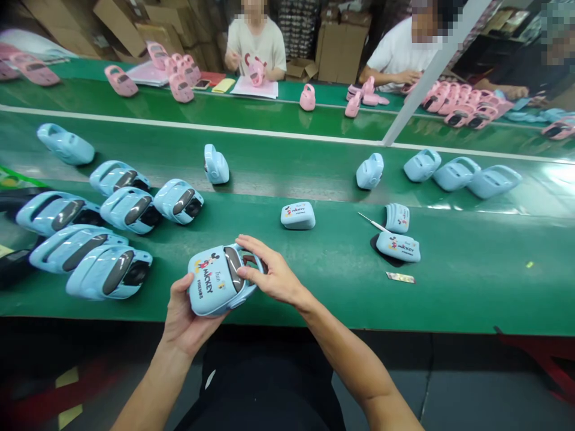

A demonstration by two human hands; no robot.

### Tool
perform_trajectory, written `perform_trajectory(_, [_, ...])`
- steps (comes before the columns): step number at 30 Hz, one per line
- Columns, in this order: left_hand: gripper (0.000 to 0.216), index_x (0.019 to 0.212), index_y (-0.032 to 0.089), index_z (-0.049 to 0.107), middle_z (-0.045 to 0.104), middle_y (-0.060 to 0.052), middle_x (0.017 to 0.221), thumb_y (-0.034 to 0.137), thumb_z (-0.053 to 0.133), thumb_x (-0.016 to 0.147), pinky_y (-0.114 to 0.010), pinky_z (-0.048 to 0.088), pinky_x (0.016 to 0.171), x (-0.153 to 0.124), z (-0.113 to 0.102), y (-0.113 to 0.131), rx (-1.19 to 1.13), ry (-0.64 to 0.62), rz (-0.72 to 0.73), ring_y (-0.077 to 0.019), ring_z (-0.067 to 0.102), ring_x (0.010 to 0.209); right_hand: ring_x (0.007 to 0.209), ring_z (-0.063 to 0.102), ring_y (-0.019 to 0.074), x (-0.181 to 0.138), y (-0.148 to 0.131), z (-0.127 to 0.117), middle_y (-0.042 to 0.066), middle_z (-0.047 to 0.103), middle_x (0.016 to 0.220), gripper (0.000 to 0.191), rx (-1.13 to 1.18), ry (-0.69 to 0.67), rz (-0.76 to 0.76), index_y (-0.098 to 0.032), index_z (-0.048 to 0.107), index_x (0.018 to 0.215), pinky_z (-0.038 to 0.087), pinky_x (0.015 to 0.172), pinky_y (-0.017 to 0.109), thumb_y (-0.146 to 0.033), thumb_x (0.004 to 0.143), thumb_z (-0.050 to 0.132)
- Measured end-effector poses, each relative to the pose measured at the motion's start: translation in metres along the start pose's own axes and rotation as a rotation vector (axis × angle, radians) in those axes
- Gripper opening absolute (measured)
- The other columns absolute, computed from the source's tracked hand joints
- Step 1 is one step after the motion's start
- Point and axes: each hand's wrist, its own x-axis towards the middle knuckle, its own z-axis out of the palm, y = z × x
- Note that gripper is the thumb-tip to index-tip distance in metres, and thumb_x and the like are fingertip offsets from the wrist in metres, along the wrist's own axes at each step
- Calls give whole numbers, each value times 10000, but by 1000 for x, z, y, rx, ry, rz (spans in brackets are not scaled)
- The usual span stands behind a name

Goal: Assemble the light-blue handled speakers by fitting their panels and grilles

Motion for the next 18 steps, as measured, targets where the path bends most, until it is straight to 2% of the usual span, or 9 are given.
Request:
perform_trajectory(4, [645,1444,257,524,781,-88,1163,264,702,823,-469,549,1009,1,-2,-1,20,-14,18,-282,742,1031,1496,398,286,1,1,1,83,442,1602,606,21,8,9,-305,608,1401,396,1201,492,-543,856,722])
perform_trajectory(7, [678,1436,269,538,790,-71,1137,246,735,789,-452,557,1004,2,-5,-2,46,-9,86,-284,738,1043,1455,458,304,-1,6,4,95,380,1636,690,100,34,49,-298,569,1437,422,1181,488,-582,829,734])
perform_trajectory(12, [719,1372,308,595,811,-42,1054,265,819,691,-462,596,940,2,-12,1,66,-64,178,-304,753,981,1394,528,303,-11,10,14,115,572,1483,859,266,-16,42,-290,472,1510,444,1153,503,-546,765,815])
perform_trajectory(18, [798,1431,363,538,810,-21,1073,337,834,690,-499,563,992,-1,-19,6,110,-158,169,-317,751,996,1356,551,294,-17,-1,22,99,570,1483,843,143,41,-27,-282,522,1475,436,1157,475,-494,731,857])
